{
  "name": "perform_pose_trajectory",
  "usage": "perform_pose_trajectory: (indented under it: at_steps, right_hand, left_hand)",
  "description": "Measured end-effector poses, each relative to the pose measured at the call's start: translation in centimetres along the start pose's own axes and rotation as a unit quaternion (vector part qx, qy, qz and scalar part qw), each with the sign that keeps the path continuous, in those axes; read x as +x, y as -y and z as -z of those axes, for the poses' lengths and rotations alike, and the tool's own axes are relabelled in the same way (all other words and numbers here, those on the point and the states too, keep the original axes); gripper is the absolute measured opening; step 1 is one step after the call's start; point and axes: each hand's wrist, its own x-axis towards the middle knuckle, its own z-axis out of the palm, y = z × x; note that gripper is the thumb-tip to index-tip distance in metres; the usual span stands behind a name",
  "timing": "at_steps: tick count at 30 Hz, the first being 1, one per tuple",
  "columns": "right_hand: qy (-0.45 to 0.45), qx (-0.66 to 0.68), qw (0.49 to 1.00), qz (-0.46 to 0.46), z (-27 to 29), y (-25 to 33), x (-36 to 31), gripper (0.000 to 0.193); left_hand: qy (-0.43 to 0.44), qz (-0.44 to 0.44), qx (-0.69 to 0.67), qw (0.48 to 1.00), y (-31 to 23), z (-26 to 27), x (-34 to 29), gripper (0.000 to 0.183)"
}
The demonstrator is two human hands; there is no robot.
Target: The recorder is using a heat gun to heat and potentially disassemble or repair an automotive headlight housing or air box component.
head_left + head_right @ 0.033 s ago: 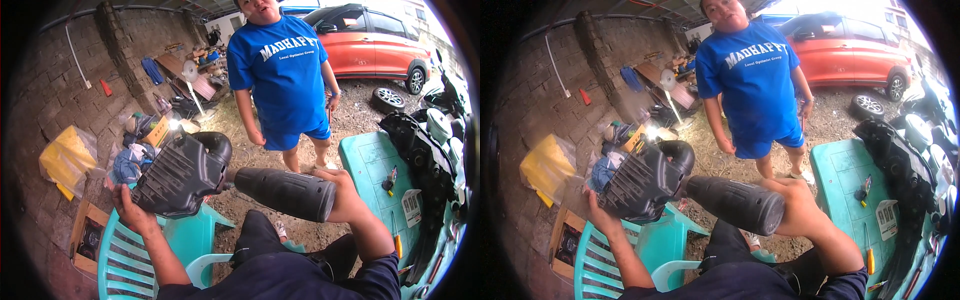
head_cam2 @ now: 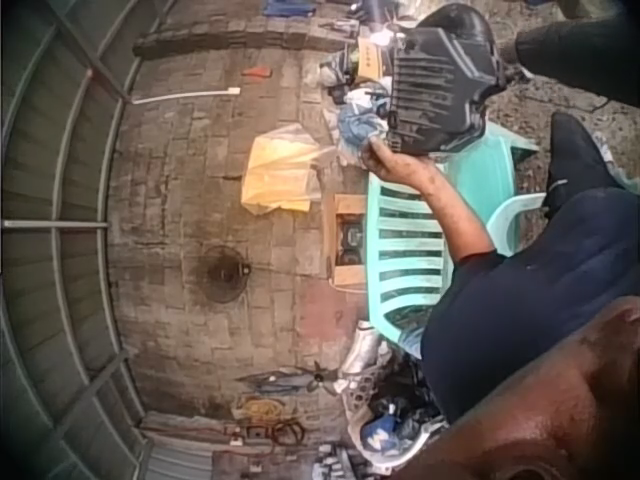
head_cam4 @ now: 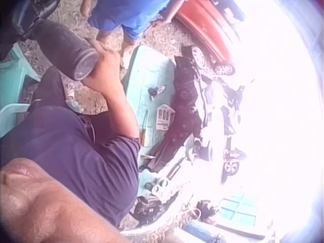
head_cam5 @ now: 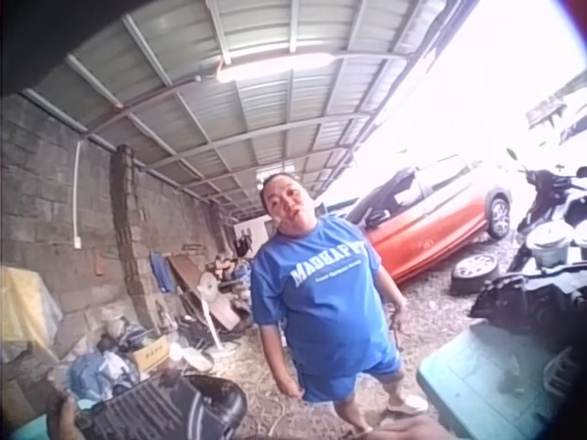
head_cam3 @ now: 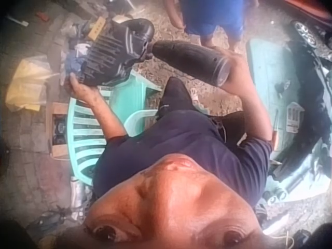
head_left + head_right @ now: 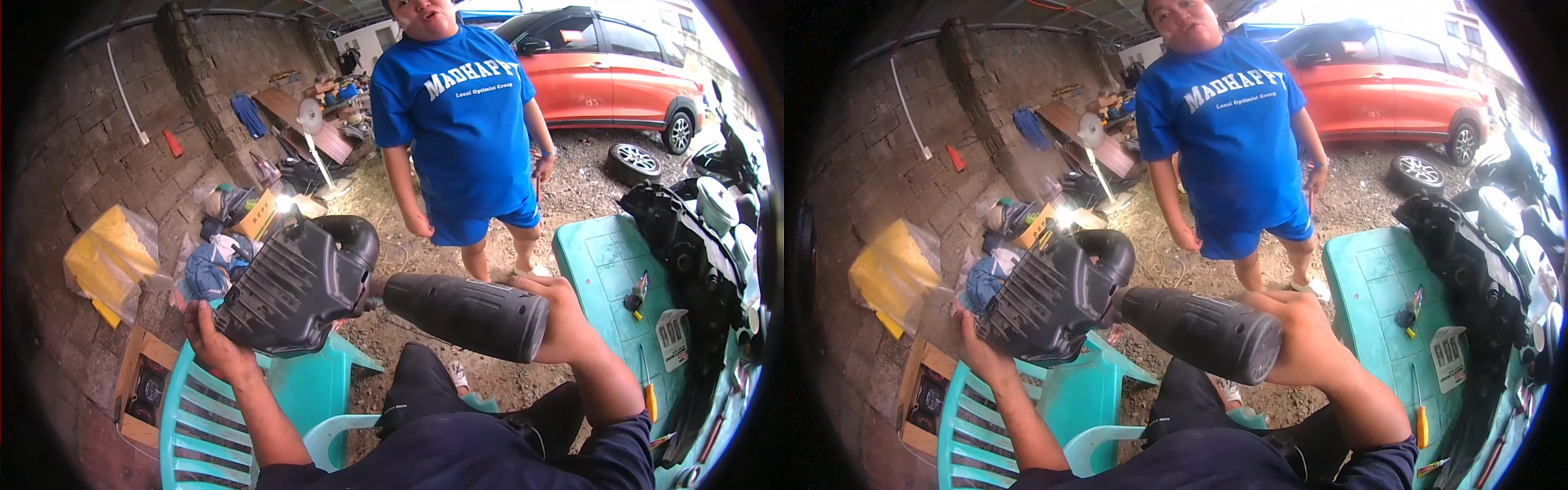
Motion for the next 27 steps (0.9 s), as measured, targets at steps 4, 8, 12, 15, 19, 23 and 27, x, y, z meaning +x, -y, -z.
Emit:
perform_pose_trajectory:
  at_steps: [4,8,12,15,19,23,27]
  right_hand:
    - [0.009,0.022,1.000,0.009,0.2,0.6,0.3,0.060]
    - [0.054,0.033,0.998,0.023,0.8,1.3,0.5,0.062]
    - [0.029,0.021,0.999,0.018,0.3,0.7,0.1,0.062]
    - [0.000,-0.003,1.000,0.019,0.2,0.5,0.1,0.060]
    - [-0.010,-0.019,1.000,0.008,0.1,0.6,0.3,0.058]
    - [0.009,0.007,1.000,0.027,-0.1,0.7,0.3,0.058]
    - [0.047,-0.003,0.998,0.039,-0.2,1.1,0.3,0.061]
  left_hand:
    - [-0.001,-0.006,0.012,1.000,-0.6,-0.5,-0.4,0.036]
    - [-0.012,-0.020,0.007,1.000,-1.3,-1.5,-0.9,0.035]
    - [0.009,-0.019,0.015,1.000,-1.4,-1.4,-1.3,0.036]
    - [-0.002,-0.017,0.017,1.000,-1.1,-0.7,-1.1,0.037]
    - [-0.005,-0.018,0.035,0.999,-1.1,-0.9,-1.1,0.039]
    - [0.010,-0.023,0.031,0.999,-0.8,-0.3,-0.9,0.042]
    - [-0.002,-0.020,0.018,1.000,-0.5,-0.3,-0.8,0.044]
